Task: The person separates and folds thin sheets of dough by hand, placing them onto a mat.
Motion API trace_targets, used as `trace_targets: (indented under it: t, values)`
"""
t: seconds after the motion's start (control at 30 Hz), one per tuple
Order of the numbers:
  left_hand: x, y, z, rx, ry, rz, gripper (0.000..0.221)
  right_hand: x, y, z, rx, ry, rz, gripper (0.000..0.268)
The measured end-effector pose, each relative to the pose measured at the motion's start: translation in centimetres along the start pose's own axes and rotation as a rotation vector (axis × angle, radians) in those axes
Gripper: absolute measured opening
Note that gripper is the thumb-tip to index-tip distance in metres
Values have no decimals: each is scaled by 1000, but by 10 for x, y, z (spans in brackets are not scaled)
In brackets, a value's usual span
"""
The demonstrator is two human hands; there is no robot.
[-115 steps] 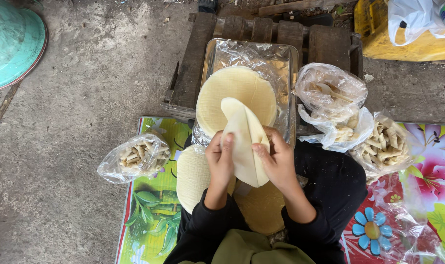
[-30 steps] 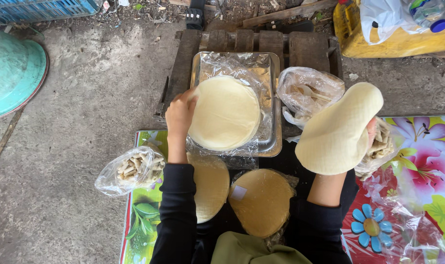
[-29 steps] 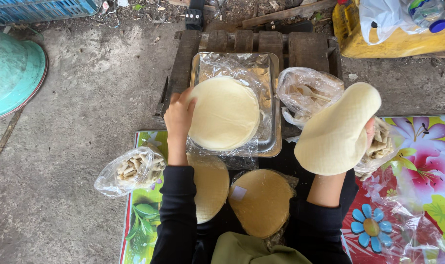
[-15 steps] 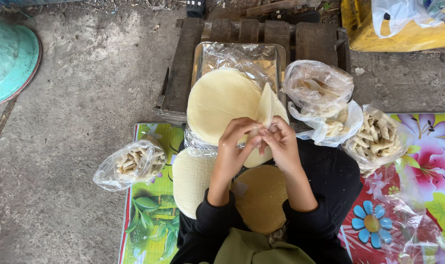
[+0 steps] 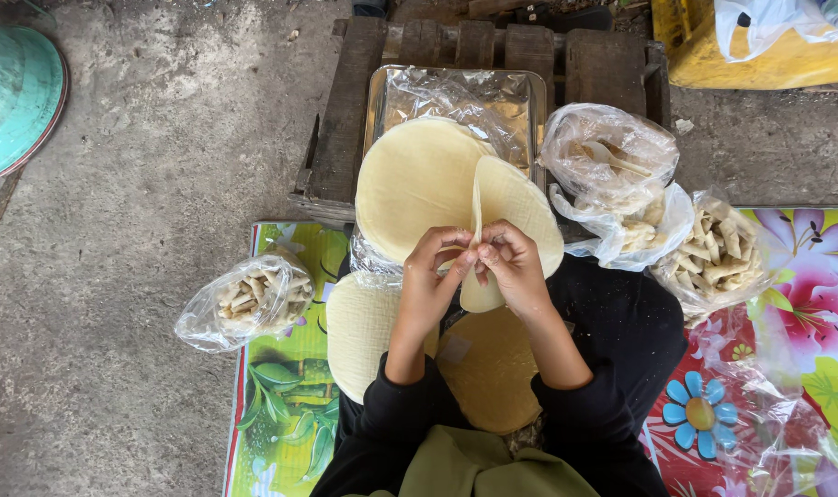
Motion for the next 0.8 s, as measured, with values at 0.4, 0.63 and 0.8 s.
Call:
trace_targets:
  t: [0.4,0.63,0.8]
  values:
    - [-5,-18,-13,41,33,-92,12,0,-2,6,-199,-74,3,8]
    - [0,-41,-19,-26,205,-94,8,1,-12,-3,-151,60,-42,3]
    - [3,-44,-22,67,242,-189,13,3,-10,-5,-165,111,11,6]
Point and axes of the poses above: each hand's wrist, its own x-axis towards the middle knuckle, its own z-axis out of the palm, y = z × x, the point moved 3 cm from there along x, towards the middle knuckle, and after that the axes turned 2 degrees about y, right-handed, at the moved point
